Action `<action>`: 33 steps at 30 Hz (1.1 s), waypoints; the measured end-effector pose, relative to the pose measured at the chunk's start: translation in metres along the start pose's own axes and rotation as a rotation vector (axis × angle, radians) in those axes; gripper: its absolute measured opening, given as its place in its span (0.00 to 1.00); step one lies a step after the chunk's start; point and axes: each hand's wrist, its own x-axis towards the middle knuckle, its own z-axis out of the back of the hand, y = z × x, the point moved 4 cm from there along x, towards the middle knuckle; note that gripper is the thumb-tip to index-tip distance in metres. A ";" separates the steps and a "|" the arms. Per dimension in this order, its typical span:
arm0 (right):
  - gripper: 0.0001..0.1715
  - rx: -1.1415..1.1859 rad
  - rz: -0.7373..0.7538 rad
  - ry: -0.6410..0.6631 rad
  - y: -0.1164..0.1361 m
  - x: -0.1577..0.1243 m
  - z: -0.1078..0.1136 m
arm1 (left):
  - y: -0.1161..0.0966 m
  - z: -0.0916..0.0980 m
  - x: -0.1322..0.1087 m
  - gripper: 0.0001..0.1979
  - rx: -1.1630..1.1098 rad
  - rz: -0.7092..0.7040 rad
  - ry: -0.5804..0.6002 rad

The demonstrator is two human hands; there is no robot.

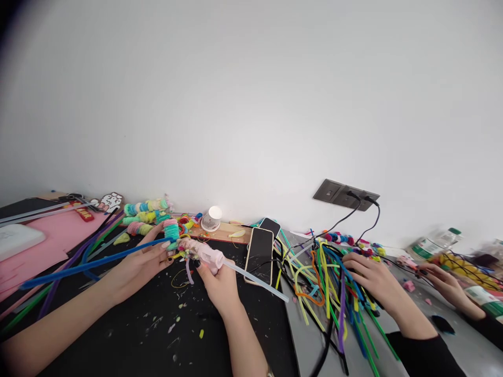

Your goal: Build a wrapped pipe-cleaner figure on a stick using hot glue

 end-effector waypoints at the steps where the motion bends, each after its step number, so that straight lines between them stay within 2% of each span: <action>1: 0.17 0.006 0.006 0.012 0.000 0.000 -0.001 | 0.000 -0.001 0.000 0.31 -0.010 0.005 -0.008; 8: 0.18 0.018 0.016 0.027 0.002 0.000 -0.002 | -0.003 -0.007 -0.002 0.38 -0.033 0.023 -0.027; 12: 0.19 0.012 -0.004 0.014 0.003 0.001 -0.002 | -0.004 -0.008 -0.002 0.37 0.032 -0.018 -0.020; 20: 0.18 -0.039 0.001 -0.002 0.000 0.001 0.000 | -0.004 -0.003 -0.002 0.33 0.001 0.013 -0.053; 23: 0.15 -0.158 -0.033 -0.033 -0.004 0.001 0.003 | -0.003 -0.001 -0.001 0.28 0.016 -0.005 -0.040; 28: 0.09 -0.523 -0.134 -0.075 -0.007 0.002 0.010 | 0.000 0.001 0.002 0.24 -0.008 -0.027 0.008; 30: 0.14 -0.630 -0.132 -0.060 -0.009 0.002 0.010 | 0.000 0.001 0.002 0.26 -0.038 -0.022 -0.010; 33: 0.25 -0.783 -0.115 -0.027 -0.013 0.000 0.008 | -0.002 0.001 0.001 0.32 -0.036 -0.041 -0.048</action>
